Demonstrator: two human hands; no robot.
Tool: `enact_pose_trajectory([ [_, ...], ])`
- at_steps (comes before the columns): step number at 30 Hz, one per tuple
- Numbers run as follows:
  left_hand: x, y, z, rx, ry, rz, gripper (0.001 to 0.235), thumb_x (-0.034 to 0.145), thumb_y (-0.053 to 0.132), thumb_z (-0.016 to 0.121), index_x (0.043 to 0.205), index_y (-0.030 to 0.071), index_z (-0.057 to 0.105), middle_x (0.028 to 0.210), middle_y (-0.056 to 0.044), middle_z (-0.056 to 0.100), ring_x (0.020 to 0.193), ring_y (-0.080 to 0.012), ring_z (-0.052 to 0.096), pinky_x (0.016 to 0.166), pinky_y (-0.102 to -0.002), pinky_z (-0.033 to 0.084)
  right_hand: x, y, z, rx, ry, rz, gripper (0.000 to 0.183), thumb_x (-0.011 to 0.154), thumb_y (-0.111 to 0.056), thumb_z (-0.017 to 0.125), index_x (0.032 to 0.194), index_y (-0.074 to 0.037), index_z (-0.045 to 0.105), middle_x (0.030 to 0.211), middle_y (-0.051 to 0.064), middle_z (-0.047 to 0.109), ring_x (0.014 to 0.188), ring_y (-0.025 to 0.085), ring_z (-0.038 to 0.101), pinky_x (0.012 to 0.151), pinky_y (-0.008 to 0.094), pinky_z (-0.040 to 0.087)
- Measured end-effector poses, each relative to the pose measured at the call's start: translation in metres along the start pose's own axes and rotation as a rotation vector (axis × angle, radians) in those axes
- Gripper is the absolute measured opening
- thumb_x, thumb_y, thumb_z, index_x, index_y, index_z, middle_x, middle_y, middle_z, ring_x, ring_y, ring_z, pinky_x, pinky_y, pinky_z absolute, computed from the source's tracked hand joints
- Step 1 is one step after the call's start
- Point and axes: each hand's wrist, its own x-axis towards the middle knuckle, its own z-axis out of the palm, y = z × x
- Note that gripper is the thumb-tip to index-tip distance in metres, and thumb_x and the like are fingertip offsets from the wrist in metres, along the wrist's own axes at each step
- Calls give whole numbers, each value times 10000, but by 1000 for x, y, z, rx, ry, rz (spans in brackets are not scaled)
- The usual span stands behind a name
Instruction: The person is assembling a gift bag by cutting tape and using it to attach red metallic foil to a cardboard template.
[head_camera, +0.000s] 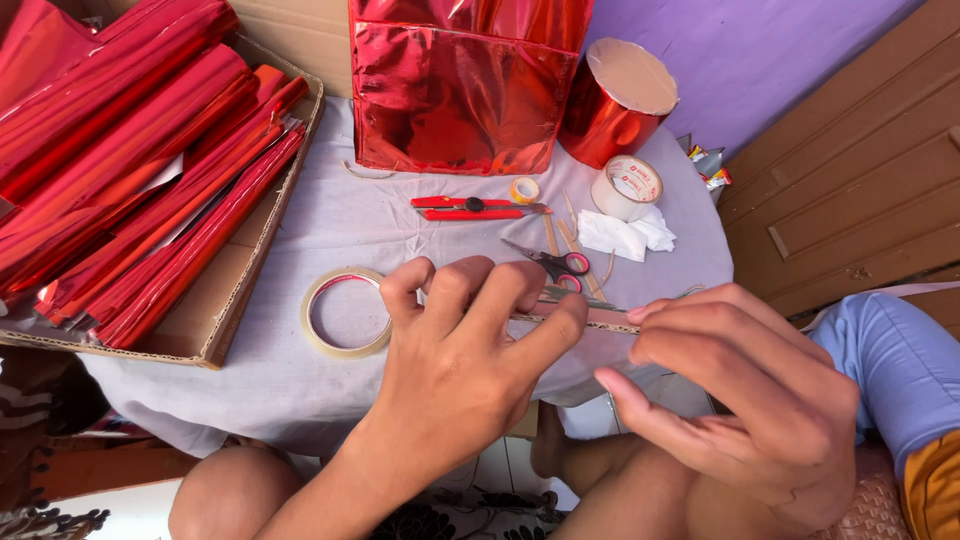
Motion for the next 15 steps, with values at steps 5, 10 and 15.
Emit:
enact_pose_trajectory([
  [5, 0, 0, 4, -40, 52, 7, 196, 909, 215, 750, 1103, 205, 777, 1194, -38, 591, 1027, -249, 479, 943, -453, 333, 8, -6, -5, -88, -50, -39, 284, 699, 24, 893, 921, 35, 716, 920, 109, 722, 778, 248, 674, 677, 338, 554],
  [10, 0, 0, 3, -106, 37, 13, 241, 895, 200, 736, 1129, 189, 789, 1241, -60, 602, 1025, -272, 490, 922, -460, 362, 11, -8, -5, -138, -47, -27, 251, 721, 40, 874, 918, 35, 717, 907, 112, 716, 763, 241, 659, 658, 336, 538],
  [15, 1, -2, 0, -120, 11, 20, 258, 901, 186, 733, 1151, 179, 796, 1223, -70, 612, 1002, -278, 497, 910, -446, 375, 11, -5, -2, -149, -45, -33, 243, 727, 23, 881, 908, 34, 720, 899, 119, 711, 745, 242, 649, 651, 336, 531],
])
